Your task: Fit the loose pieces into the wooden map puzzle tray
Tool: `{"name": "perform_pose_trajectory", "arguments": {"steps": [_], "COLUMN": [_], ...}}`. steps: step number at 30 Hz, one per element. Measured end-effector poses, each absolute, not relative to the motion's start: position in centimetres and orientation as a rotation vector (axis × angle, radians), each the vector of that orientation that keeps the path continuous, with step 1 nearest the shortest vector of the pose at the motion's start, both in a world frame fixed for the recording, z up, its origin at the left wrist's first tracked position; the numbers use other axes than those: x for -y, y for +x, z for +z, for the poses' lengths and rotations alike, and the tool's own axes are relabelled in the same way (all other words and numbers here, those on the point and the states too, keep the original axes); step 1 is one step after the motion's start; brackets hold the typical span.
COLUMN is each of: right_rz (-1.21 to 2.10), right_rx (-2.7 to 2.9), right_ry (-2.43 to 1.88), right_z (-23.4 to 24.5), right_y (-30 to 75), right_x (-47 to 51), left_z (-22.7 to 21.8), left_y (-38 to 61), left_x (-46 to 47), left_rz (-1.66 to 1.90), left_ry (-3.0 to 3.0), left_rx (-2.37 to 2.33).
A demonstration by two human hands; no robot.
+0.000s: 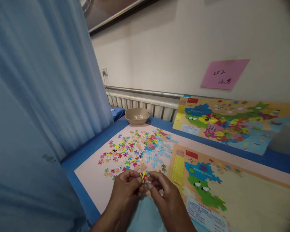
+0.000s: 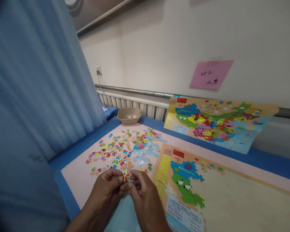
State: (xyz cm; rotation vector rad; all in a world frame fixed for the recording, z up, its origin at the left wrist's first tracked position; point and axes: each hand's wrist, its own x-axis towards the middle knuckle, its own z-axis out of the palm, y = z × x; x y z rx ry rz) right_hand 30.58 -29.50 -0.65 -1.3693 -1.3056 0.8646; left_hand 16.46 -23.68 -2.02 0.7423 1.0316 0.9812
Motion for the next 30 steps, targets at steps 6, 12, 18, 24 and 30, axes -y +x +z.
{"name": "perform_pose_trajectory", "arguments": {"steps": [6,12,18,24,30], "right_rz": [0.960,0.900,0.887,0.888,0.879], "right_rx": [1.227,1.232,1.197,1.156,1.117], "right_ry": [-1.303,-1.342,-1.377,-1.396,-1.408], "right_z": [-2.0,-2.1,-2.8,-3.1,-3.2], "right_y": [30.5,31.3,31.7,31.9,32.1], "right_x": [29.9,29.6,29.4,29.0,28.9], "left_z": [-1.7,-3.2,-2.2,-1.4,-2.0], "left_y": [17.5,16.7,11.3,10.3,10.6], "left_x": [25.0,24.8,21.6,19.7,19.5], "left_rz": [0.975,0.959,0.735,0.343,0.349], "left_ry": [0.724,0.929,2.062,2.263,2.244], "left_rx": [-0.996,-1.107,-1.823,-2.035,-2.057]}}
